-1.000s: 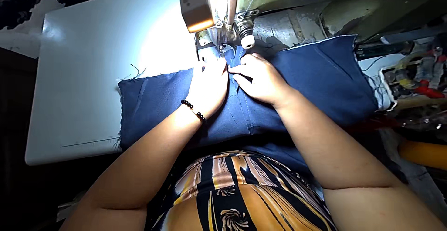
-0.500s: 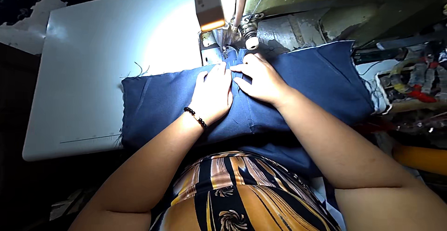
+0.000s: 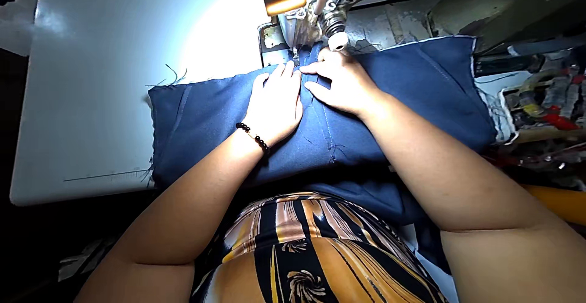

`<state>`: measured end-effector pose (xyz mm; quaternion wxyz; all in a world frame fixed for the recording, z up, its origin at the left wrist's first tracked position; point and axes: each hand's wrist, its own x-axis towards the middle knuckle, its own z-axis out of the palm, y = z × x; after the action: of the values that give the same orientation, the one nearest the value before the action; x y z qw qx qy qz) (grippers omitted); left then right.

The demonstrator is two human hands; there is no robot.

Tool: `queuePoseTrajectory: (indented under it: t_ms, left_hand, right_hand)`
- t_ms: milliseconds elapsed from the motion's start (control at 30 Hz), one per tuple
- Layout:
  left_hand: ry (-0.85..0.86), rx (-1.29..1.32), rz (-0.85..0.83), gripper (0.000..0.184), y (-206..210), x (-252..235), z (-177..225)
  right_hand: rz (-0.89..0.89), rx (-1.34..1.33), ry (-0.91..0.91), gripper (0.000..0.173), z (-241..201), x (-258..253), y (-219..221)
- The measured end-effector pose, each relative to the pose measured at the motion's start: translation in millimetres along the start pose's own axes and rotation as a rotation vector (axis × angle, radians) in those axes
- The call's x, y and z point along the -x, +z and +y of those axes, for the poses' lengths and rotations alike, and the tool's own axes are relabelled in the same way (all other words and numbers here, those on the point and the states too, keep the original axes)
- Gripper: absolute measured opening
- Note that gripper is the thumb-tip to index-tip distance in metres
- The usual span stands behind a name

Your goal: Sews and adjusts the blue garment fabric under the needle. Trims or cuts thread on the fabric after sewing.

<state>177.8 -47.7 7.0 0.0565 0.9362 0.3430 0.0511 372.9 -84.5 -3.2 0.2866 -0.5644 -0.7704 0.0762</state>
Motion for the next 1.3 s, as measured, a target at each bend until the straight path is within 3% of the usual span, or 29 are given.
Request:
queuePoseTrajectory:
  t_ms: [200, 333, 433, 533, 600, 667, 733, 867, 1067, 1200, 1300]
  left_hand:
    - [0.012, -0.073, -0.036, 0.056, -3, -2, 2]
    - [0.019, -0.125, -0.075, 0.056, -8, -5, 5]
    - [0.011, -0.124, -0.096, 0.056, -10, -7, 7]
    - [0.011, -0.123, -0.103, 0.056, -12, -8, 6]
    - [0.010, -0.123, -0.101, 0.056, -10, -8, 6]
    - [-0.004, -0.107, -0.114, 0.056, -12, -9, 6]
    - [-0.023, -0.066, -0.120, 0.056, -13, -9, 5]
    - [-0.035, -0.001, 0.002, 0.058, -9, -13, 1]
    - [-0.107, 0.045, -0.123, 0.066, -20, -28, 3]
    - [0.020, 0.170, -0.060, 0.065, -12, -17, -13]
    - [0.133, 0.220, -0.004, 0.052, -9, 11, -15]
  right_hand:
    - [-0.040, 0.025, 0.015, 0.033, -2, -3, -2]
    - [-0.212, 0.080, 0.041, 0.040, -15, 8, -28]
    - [-0.048, 0.102, 0.070, 0.040, -6, 47, -55]
    - [0.257, 0.256, 0.297, 0.034, 24, 104, -91]
    - [0.331, 0.421, 0.523, 0.035, 41, 137, -108]
    - [0.229, 0.508, 0.716, 0.039, 54, 153, -116]
    - [0.091, 0.510, 0.798, 0.048, 62, 161, -116]
    - [0.037, 0.496, 0.736, 0.045, 65, 159, -127]
    - [0.041, 0.538, 0.587, 0.037, 78, 160, -128]
    - [-0.001, 0.652, 0.563, 0.034, 67, 159, -128]
    - [-0.071, 0.659, 0.693, 0.034, 41, 160, -145]
